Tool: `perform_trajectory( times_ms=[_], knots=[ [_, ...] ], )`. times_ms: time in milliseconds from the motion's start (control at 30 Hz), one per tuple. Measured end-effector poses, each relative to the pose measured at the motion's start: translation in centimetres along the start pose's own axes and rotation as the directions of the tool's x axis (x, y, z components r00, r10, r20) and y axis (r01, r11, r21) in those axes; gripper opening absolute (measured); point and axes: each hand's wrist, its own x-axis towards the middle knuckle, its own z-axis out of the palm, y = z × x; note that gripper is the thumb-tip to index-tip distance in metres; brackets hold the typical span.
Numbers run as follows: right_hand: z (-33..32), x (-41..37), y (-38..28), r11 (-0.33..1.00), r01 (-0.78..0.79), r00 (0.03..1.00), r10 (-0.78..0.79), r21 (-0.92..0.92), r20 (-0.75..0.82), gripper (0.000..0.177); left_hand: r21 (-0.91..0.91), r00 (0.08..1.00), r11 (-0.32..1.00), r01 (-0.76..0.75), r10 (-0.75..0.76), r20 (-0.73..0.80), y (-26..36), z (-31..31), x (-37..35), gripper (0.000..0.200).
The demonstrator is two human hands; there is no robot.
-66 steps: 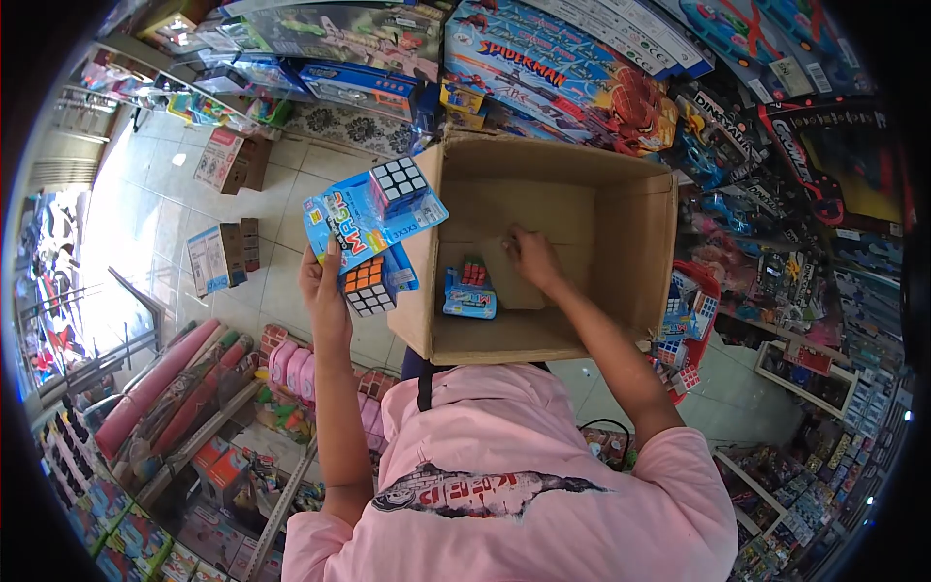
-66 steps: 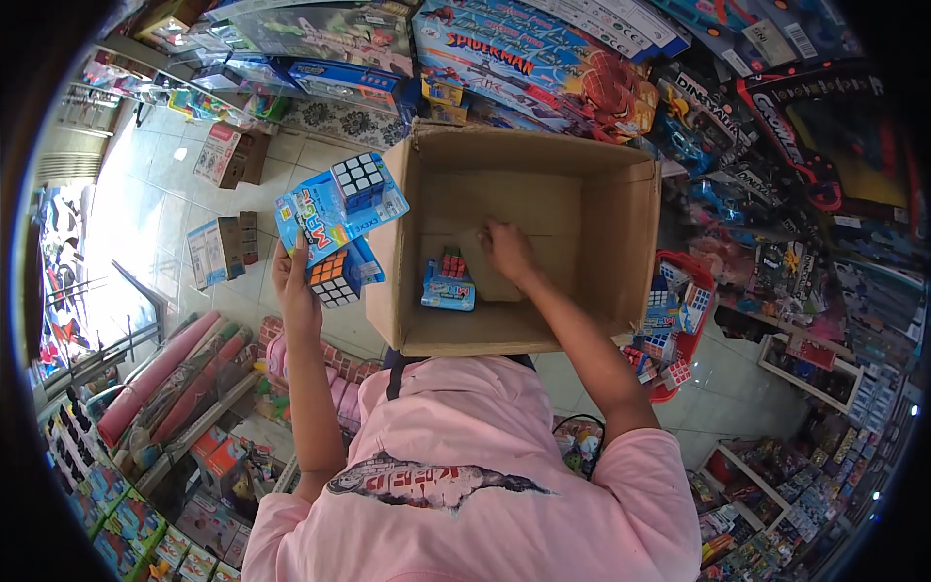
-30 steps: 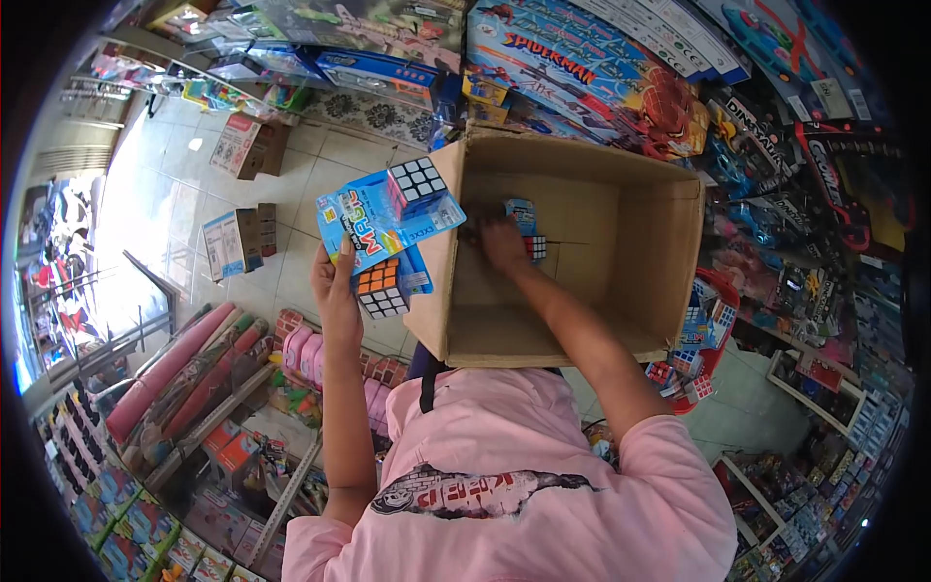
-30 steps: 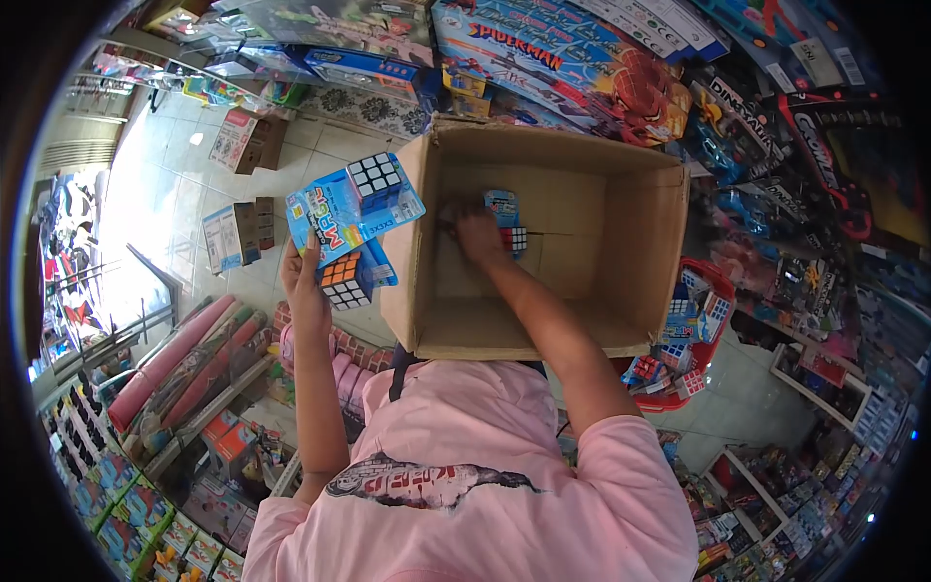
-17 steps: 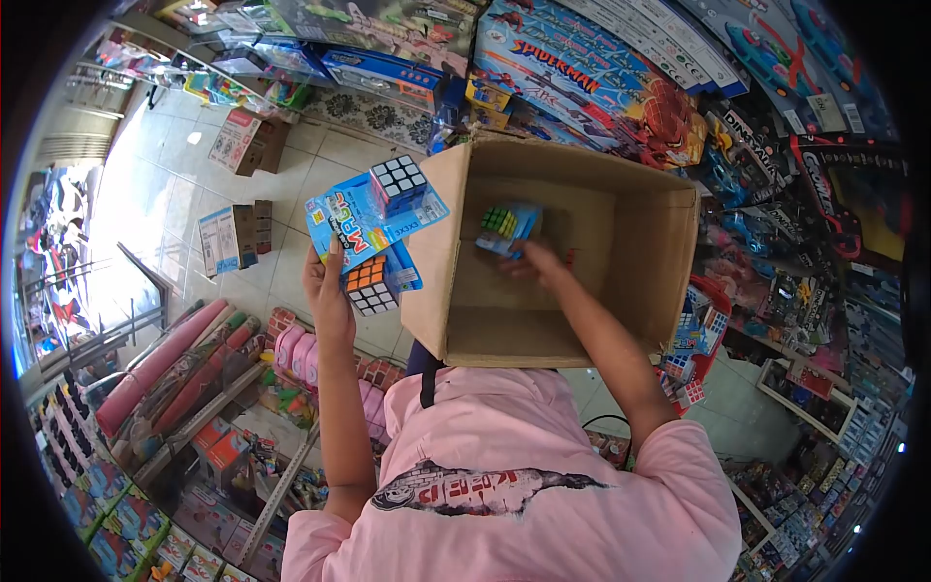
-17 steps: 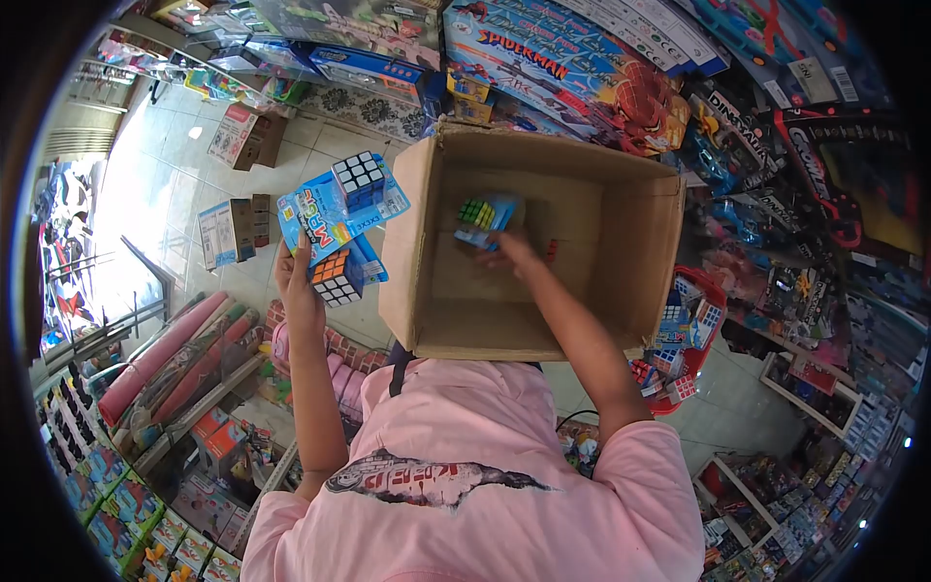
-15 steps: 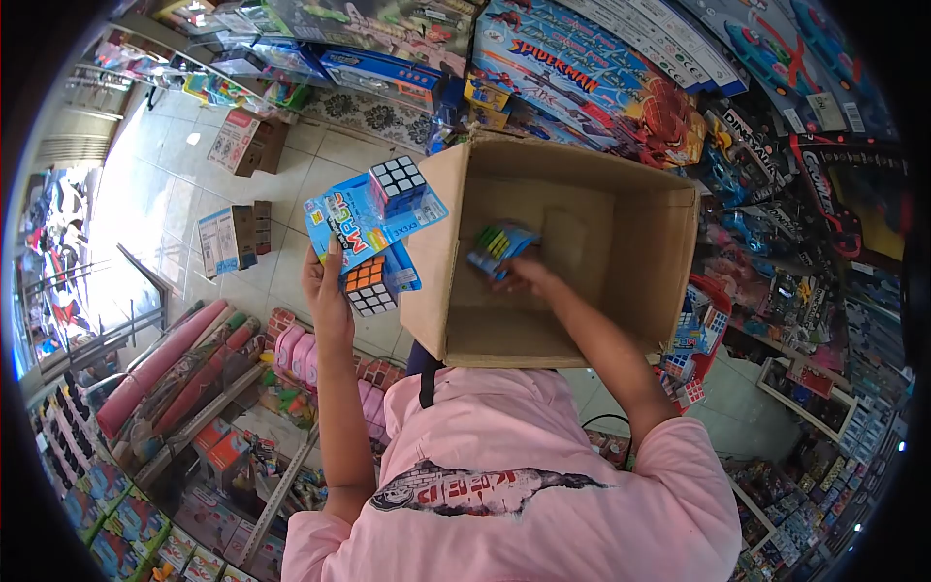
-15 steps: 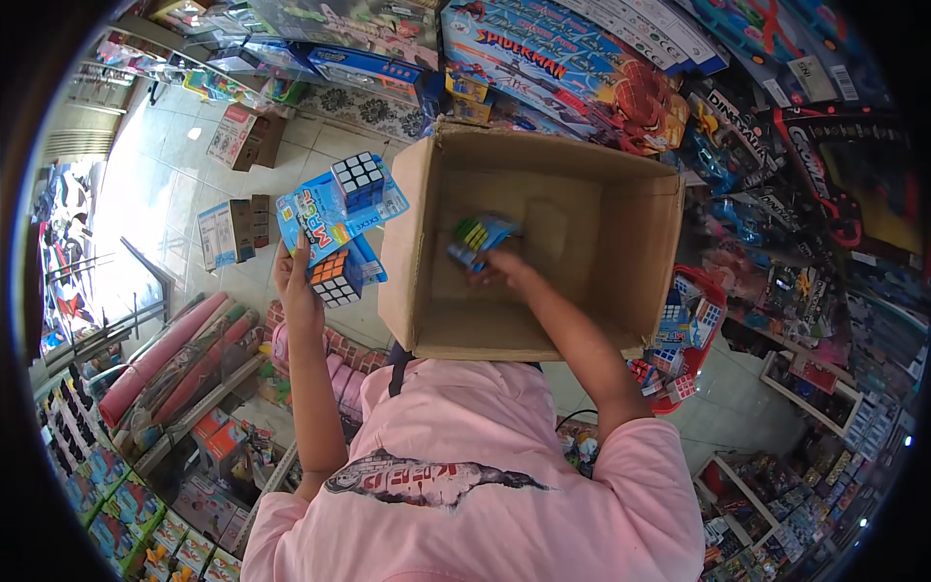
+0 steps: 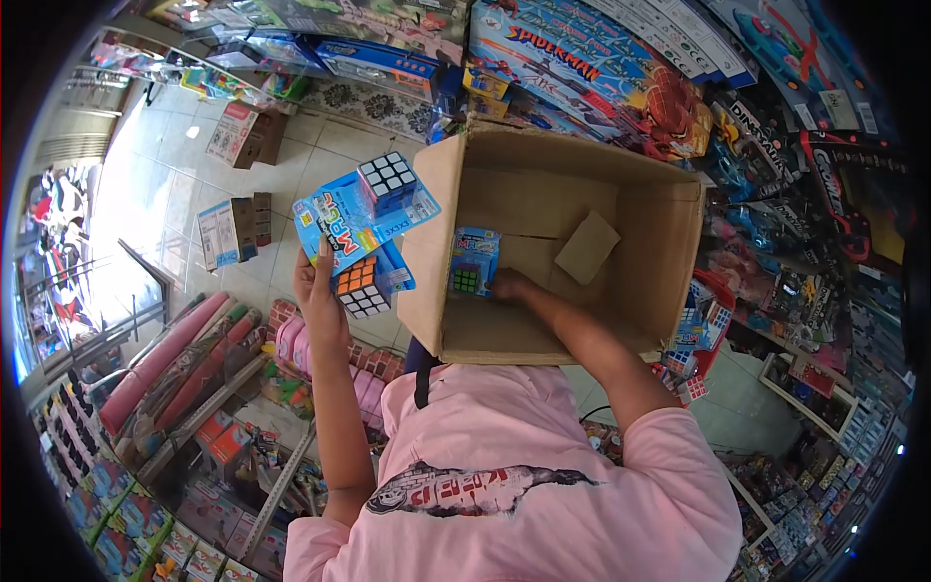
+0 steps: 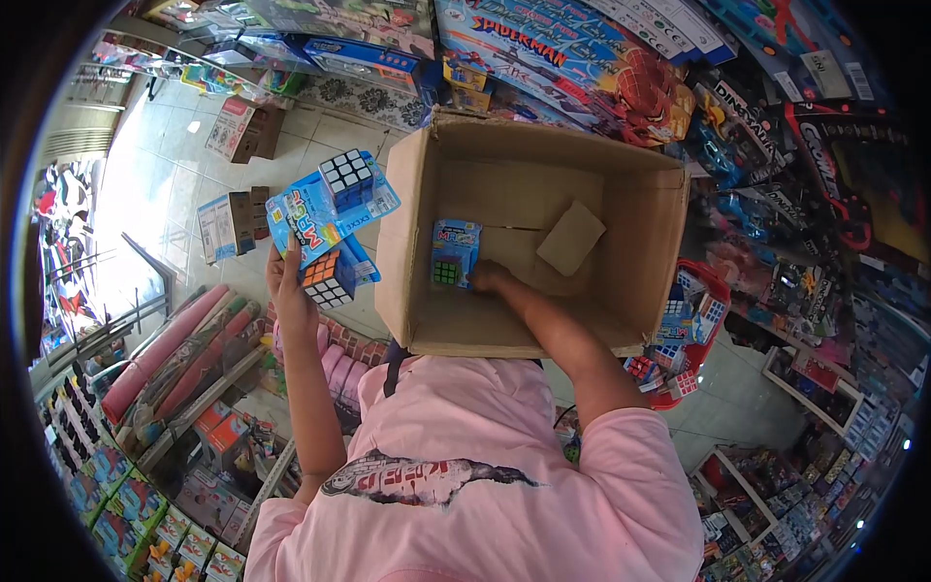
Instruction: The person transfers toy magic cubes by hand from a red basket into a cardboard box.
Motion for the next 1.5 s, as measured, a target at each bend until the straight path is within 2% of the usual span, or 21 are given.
perform_trajectory(
  times_ms=[67,167,267,367,433,500,600,667,733,800,867,900,1000,1067,1100,1167,1267,1367,1467,1500],
  knots=[
    [1.5,0.6,-0.7,0.99,-0.098,0.995,0.1,-0.103,0.017,0.044,-0.008,1.0,1.0,-0.006,0.006,0.008,-0.4,-0.7,0.1,0.027],
    [0.0,-1.0,-2.2,0.974,-0.115,0.987,0.135,-0.196,0.09,0.041,-0.003,1.0,1.0,-0.009,0.009,0.019,-0.2,-0.3,0.0,0.026],
    [-4.3,-5.0,-2.5,0.969,-0.165,0.985,0.172,-0.186,0.025,0.042,0.0,1.0,1.0,-0.019,0.019,0.01,-0.3,0.0,-0.1,0.024],
    [-7.7,-6.1,0.1,0.96,-0.269,0.931,0.28,0.077,-0.234,0.047,0.016,1.0,1.0,-0.027,0.027,0.001,-0.2,0.3,-0.2,0.024],
    [-10.0,-8.3,1.5,0.905,-0.279,0.755,0.414,0.322,-0.508,0.058,0.032,0.999,0.999,-0.038,0.037,0.017,0.0,0.7,-0.2,0.029],
    [-10.8,-9.0,4.4,0.911,-0.315,0.634,0.411,0.267,-0.655,0.069,0.048,0.999,0.998,-0.039,0.039,0.014,0.3,1.0,-0.5,0.034],
    [-11.3,-12.1,5.6,0.814,-0.58,0.661,0.499,0.041,-0.561,0.071,0.038,0.999,0.998,-0.044,0.044,0.002,0.2,0.8,-0.7,0.032],
    [-10.5,-14.5,4.6,0.709,-0.685,0.693,0.561,-0.169,-0.453,0.071,0.036,0.999,0.999,-0.04,0.04,0.007,0.6,2.0,-1.1,0.028],
    [-7.5,-14.0,6.4,0.636,-0.713,0.679,0.521,-0.295,-0.517,0.066,0.029,0.999,0.999,-0.035,0.035,0.005,0.4,2.1,-1.0,0.027],
    [-2.7,-8.6,13.2,0.623,-0.714,0.601,0.312,-0.319,-0.736,0.059,0.026,0.999,0.999,-0.046,0.047,-0.019,-0.4,1.0,-0.5,0.027],
    [-5.1,-9.0,14.1,0.831,-0.539,0.725,0.375,-0.137,-0.578,0.047,0.025,0.998,0.997,-0.067,0.067,0.003,0.0,1.5,-0.4,0.025],
    [-6.5,-9.3,14.2,0.895,-0.446,0.786,0.378,-0.024,-0.489,0.042,0.024,0.998,0.997,-0.069,0.069,0.009,-0.1,1.4,-0.4,0.025],
    [-9.7,-11.0,11.9,0.936,-0.332,0.797,0.21,-0.12,-0.567,0.028,0.003,0.998,0.998,-0.063,0.063,0.015,-0.5,1.1,-0.5,0.025],
    [-11.5,-10.2,9.5,0.97,-0.241,0.773,0.203,0.019,-0.601,0.025,0.001,0.998,0.998,-0.062,0.062,0.008,-0.6,0.9,-0.4,0.025],
    [-12.2,-9.7,8.0,0.978,-0.189,0.76,0.203,0.089,-0.618,0.024,0.01,0.998,0.998,-0.062,0.062,0.001,-0.6,0.6,-0.3,0.025],
    [-13.2,-9.2,5.3,0.947,0.153,0.757,0.072,0.283,-0.65,0.027,0.014,0.998,0.998,-0.06,0.06,-0.004,-0.8,0.4,-0.2,0.025],
    [-12.7,-6.7,2.3,0.748,0.507,0.723,-0.099,0.428,-0.683,0.03,0.002,0.998,0.998,-0.06,0.06,-0.009,-0.7,0.0,-0.1,0.026],
    [-11.8,-3.9,0.8,0.771,0.457,0.79,-0.125,0.443,-0.6,0.031,-0.009,0.997,0.998,-0.066,0.066,-0.028,-0.3,-0.3,-0.2,0.025],
    [-11.5,-1.3,0.9,0.905,0.314,0.808,-0.097,0.286,-0.581,0.032,-0.005,0.996,0.997,-0.078,0.078,-0.046,0.2,-0.9,-0.2,0.025],
    [-11.4,-0.6,1.2,0.914,0.292,0.788,-0.064,0.28,-0.613,0.033,-0.004,0.995,0.997,-0.079,0.079,-0.056,0.4,-1.0,-0.3,0.025]
  ],
)
